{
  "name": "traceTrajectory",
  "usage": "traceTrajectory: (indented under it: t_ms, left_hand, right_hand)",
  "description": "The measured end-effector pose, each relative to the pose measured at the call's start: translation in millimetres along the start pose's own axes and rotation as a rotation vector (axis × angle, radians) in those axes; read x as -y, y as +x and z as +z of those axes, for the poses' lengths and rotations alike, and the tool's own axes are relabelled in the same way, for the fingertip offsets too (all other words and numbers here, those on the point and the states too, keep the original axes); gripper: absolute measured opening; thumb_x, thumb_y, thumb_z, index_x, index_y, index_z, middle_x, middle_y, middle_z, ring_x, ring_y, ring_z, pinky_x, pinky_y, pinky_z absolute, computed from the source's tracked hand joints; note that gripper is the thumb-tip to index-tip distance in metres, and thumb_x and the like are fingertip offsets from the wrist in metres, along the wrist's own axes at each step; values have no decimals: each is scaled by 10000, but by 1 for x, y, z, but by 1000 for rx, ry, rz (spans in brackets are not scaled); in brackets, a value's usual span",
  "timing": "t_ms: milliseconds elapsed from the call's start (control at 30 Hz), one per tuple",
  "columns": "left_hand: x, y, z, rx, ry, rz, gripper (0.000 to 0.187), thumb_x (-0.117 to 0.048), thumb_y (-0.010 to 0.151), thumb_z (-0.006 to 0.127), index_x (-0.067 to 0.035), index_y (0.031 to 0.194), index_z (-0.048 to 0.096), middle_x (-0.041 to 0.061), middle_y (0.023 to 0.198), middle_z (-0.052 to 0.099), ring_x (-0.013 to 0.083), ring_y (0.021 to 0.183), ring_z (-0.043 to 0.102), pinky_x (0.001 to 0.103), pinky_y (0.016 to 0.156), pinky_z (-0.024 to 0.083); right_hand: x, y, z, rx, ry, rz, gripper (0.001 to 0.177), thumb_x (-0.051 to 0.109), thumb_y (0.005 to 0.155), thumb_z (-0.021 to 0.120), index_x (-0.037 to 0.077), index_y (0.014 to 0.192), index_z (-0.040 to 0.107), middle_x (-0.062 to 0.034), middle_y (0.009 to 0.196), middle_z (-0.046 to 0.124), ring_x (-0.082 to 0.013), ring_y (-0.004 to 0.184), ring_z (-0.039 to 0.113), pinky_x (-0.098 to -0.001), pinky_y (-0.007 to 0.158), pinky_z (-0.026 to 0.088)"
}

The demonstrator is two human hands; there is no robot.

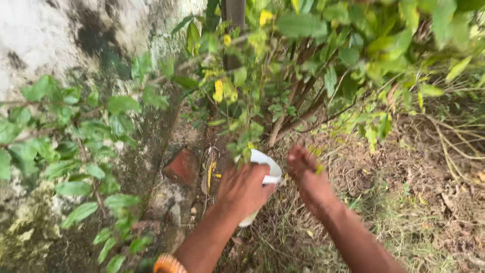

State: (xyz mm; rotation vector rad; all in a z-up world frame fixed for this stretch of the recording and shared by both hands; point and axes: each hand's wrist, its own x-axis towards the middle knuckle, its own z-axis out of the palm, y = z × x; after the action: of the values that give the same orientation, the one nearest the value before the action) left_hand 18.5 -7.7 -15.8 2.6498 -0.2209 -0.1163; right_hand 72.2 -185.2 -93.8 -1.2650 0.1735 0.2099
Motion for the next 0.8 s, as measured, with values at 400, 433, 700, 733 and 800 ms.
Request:
traceTrajectory:
  t_ms: [400,433,700,733,800]
  left_hand:
    - [19,45,54,-6,181,-11,306,-270,864,780,-111,1108,685,127,1067,719,278,1035,678,527,969,477]
    - [18,46,56,-7,178,-30,314,-267,847,786,-128,1111,688,123,1076,717,288,1034,678,521,962,481]
    - [29,74,84,30,196,-52,341,-271,833,798,-102,1105,685,140,1051,718,319,1042,672,497,914,514]
    - [34,77,91,-125,179,62,375,-241,838,778,-104,1170,670,125,1018,725,298,998,683,481,891,525]
    - [37,79,104,-436,136,288,467,-178,848,739,-107,1299,641,96,952,740,257,910,705,450,845,547]
  right_hand:
    - [-9,34,-61,50,-538,80,579,171,954,580,165,1519,452,-60,1610,447,-241,1469,461,-448,1218,343]
    - [-12,30,-67,56,-542,113,573,172,972,595,157,1522,436,-63,1617,427,-247,1475,440,-460,1219,347]
    - [-78,84,-106,224,-595,73,643,139,945,528,110,1567,366,-115,1632,393,-286,1472,429,-445,1228,339]
    - [-87,87,-110,250,-530,87,626,176,967,547,95,1558,354,-131,1622,395,-303,1461,443,-452,1218,355]
    - [-96,96,-120,339,-412,42,646,205,967,580,68,1553,344,-181,1597,411,-354,1429,461,-467,1192,375]
